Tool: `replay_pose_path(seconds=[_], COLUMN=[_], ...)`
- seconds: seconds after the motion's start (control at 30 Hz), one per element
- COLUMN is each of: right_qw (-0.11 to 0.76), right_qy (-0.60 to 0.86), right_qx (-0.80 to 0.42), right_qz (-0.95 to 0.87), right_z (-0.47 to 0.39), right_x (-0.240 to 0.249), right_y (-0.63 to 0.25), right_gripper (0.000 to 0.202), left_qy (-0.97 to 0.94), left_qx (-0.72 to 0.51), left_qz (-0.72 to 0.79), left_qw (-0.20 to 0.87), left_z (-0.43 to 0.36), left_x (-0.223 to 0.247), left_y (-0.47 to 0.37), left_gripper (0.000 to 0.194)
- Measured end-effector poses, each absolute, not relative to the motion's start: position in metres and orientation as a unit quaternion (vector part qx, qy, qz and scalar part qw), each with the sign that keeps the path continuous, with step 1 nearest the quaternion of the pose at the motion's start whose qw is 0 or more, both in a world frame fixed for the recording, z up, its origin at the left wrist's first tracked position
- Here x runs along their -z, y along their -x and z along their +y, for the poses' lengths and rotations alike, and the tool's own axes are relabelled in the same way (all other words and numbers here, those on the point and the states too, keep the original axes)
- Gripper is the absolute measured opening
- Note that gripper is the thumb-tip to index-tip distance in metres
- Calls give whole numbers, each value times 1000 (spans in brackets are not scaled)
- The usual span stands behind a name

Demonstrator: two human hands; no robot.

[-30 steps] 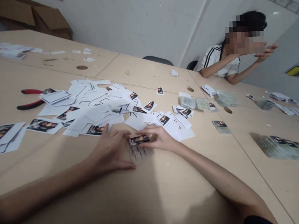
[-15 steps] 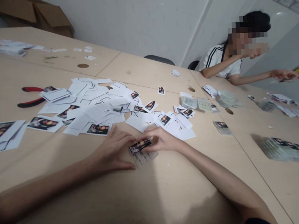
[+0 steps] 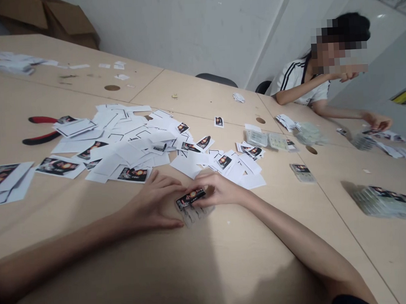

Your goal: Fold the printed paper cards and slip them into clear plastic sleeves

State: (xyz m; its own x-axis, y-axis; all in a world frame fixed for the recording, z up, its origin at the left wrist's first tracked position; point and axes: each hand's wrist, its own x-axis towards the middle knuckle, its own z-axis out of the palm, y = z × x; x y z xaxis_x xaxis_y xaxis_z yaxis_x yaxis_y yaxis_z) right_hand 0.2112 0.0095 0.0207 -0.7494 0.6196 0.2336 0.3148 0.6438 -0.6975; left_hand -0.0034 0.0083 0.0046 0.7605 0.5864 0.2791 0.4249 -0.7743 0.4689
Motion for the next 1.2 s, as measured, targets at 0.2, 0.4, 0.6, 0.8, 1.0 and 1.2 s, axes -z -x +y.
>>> replay_pose_path(seconds=[0.2, 0.4, 0.6, 0.8, 1.0, 1.2], right_qw=[226, 224, 227, 219, 218, 220], right_qy=[269, 261, 260, 261, 265, 269], right_qx=[-326, -323, -321, -326, -322, -319], right_qz=[-877, -882, -882, -882, -882, -882], right_z=[9, 10, 10, 10, 10, 10], right_x=[-21, -20, -19, -20, -21, -20], right_y=[-212, -212, -212, -212, -211, -212], right_gripper=[32, 32, 32, 32, 31, 30], left_qy=[-923, -926, -927, -927, -924, -925], left_qx=[-209, -195, -194, -194, -176, -165], left_qz=[267, 271, 272, 269, 277, 271], left_qw=[183, 174, 171, 176, 196, 207], left_z=[9, 7, 8, 8, 4, 3], left_x=[-5, -7, -6, -6, -15, -18], left_y=[4, 4, 4, 4, 3, 5], left_gripper=[58, 58, 58, 59, 46, 41])
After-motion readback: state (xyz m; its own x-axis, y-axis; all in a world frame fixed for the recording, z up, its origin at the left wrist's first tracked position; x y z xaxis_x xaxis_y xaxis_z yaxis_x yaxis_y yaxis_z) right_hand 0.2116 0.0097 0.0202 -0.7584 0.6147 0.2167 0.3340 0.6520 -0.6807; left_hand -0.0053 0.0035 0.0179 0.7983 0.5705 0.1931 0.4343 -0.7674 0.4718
